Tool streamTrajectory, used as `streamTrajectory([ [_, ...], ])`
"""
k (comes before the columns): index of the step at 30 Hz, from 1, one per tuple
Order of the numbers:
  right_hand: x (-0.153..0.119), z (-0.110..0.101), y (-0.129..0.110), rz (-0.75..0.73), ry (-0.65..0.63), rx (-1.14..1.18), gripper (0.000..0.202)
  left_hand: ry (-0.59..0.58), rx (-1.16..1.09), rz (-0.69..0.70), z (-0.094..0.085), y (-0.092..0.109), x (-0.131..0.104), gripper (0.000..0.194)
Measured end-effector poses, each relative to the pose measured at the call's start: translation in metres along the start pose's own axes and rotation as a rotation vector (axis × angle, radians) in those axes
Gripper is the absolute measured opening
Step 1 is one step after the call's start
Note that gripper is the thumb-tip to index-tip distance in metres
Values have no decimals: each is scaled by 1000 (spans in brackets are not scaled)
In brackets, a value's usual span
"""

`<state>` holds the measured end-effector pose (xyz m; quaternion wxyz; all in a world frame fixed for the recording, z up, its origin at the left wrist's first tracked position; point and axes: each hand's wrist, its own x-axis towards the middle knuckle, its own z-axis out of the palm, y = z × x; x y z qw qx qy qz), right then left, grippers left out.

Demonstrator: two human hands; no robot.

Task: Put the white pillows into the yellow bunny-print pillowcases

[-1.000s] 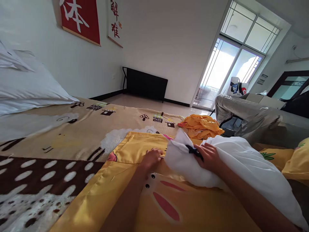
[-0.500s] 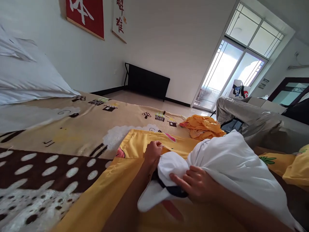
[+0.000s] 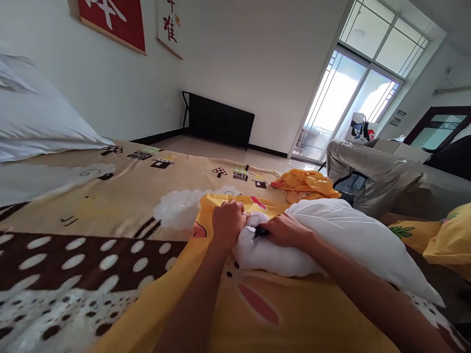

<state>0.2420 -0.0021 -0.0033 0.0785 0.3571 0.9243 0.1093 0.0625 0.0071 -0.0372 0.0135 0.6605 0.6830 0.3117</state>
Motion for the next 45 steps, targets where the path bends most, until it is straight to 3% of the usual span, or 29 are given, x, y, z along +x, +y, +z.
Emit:
streamTrajectory([
  [5,13,9,-25,-123,-52,-50,25,-36,46,-4,-8,13,-6,17],
  [11,23,7,8,146,13,28,37,-23,189,140,-14,36,-15,25],
  [16,26,10,25,198,73,1,34,-59,297,82,-15,20,-24,33],
  [20,25,10,24,171,116,2,32,-153,332,0,-28,6,-35,28],
  [23,24,9,24,159,148,8,33,-197,296,-29,-40,9,-38,20],
  [30,6,14,19,105,223,3,38,-177,8,-59,-54,29,-36,9],
  [33,-4,22,4,1,237,-39,33,-146,-171,-123,-63,38,-34,15],
  [37,-5,19,-5,-122,267,-65,30,-196,-359,-121,-72,63,-43,12],
  [41,6,-4,14,-7,296,-2,25,-230,-391,-49,-78,93,-49,10],
  [45,14,-15,21,110,387,26,32,-64,-288,-56,-82,102,-31,9],
])
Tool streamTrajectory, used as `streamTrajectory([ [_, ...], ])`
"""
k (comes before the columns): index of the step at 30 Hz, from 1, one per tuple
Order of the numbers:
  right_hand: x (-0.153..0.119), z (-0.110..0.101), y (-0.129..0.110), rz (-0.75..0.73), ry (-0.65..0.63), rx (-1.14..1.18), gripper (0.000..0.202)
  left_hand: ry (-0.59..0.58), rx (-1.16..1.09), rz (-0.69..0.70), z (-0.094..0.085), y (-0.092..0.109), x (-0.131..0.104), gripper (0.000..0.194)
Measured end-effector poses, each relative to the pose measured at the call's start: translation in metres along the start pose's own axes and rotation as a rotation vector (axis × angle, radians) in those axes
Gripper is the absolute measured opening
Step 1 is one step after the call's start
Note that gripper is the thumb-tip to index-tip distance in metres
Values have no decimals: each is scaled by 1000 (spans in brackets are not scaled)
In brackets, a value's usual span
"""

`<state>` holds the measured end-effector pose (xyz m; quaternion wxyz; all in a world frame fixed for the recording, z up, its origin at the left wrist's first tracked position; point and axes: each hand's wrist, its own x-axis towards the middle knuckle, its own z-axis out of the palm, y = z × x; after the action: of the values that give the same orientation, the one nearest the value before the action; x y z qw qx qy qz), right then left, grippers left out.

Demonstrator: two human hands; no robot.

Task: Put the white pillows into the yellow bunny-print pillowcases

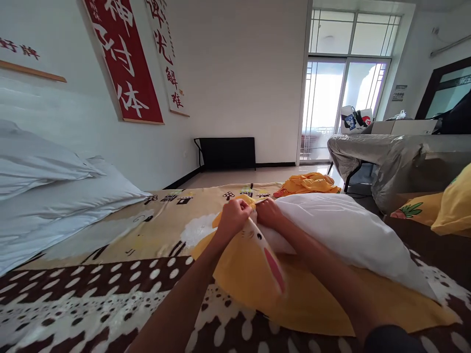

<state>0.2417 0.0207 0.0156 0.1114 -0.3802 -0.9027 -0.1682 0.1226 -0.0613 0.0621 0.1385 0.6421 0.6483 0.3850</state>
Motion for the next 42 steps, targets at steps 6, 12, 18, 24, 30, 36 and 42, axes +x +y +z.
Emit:
streamTrajectory([
  [6,-32,1,-21,-142,63,87,35,-58,116,-92,-13,-37,13,15],
  [12,-89,-4,-23,-265,-43,60,48,-292,321,-99,-25,-62,4,13],
  [18,-88,12,-41,-463,-73,80,25,-251,685,6,11,-45,-8,32],
  [24,-83,14,-29,-360,-23,135,34,-258,849,-10,25,-50,-12,28],
  [30,-69,18,-2,-43,-90,141,42,-105,860,348,7,-38,-9,38],
  [36,-55,22,17,-35,-86,274,46,-484,789,901,3,-49,-20,25],
  [42,-52,29,22,-48,-56,319,54,-596,940,844,8,-50,-49,22],
])
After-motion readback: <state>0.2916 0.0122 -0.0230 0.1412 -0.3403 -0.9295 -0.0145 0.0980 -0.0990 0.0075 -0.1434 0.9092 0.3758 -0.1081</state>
